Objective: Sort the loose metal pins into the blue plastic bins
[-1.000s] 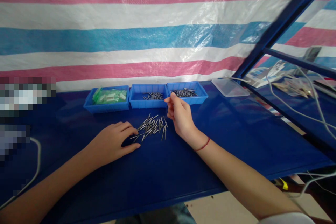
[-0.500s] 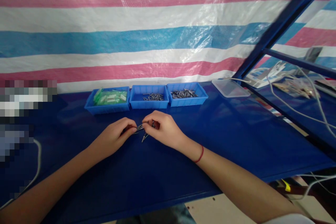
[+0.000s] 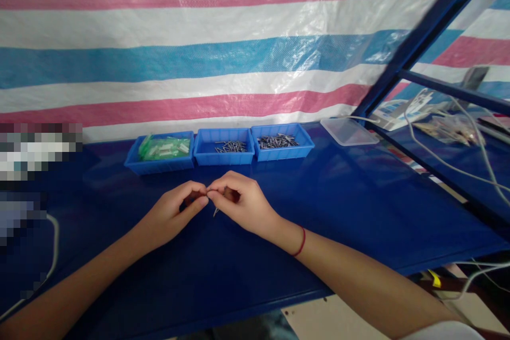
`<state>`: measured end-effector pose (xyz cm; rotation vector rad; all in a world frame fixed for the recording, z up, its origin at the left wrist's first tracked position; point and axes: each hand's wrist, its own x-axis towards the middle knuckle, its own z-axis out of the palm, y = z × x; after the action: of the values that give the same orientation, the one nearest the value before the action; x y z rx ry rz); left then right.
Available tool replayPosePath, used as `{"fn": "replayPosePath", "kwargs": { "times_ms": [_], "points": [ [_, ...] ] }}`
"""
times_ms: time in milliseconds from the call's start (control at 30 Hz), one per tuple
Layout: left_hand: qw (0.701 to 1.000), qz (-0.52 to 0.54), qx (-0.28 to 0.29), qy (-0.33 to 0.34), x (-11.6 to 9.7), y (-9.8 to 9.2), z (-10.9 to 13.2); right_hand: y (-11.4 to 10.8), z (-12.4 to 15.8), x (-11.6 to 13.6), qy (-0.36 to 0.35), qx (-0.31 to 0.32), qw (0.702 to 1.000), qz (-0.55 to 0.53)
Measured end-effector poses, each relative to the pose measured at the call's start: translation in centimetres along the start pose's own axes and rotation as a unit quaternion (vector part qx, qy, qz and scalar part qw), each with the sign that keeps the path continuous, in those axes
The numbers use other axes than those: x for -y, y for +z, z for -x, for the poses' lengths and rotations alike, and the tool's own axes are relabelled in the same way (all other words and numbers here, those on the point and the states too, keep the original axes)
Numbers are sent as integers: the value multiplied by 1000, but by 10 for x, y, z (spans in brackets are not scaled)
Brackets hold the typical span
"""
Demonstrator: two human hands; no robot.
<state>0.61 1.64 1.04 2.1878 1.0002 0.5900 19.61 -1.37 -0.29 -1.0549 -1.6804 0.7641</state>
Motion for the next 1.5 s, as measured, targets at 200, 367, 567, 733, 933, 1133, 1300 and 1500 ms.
{"fn": "replayPosePath", "kwargs": {
  "times_ms": [200, 367, 567, 733, 933, 1133, 1300, 1500],
  "points": [
    [999, -1, 5, 34, -2, 0, 0, 1, 2, -1, -19, 7, 1000, -1],
    [999, 8, -15, 51, -4, -3, 0, 1, 2, 0, -26, 8, 1000, -1],
    [997, -8, -68, 40, -5, -3, 0, 0, 1, -3, -29, 3, 999, 23],
    [995, -22, -86, 39, -8, -2, 1, -1, 1, -3, -54, 8, 997, 62],
    [995, -92, -39, 10, -8, -14, 2, -5, -6, -7, -32, 15, 996, 76],
    [967, -243, 56, 43, 7, -37, 0, -31, -28, -30, 124, -240, 949, -161],
    [962, -242, 114, 52, 19, -36, 0, -43, -35, -37, 156, -293, 916, -227],
    [966, -232, 88, 79, 18, -23, -4, -20, -20, -27, 114, -122, 981, -100]
  ]
}}
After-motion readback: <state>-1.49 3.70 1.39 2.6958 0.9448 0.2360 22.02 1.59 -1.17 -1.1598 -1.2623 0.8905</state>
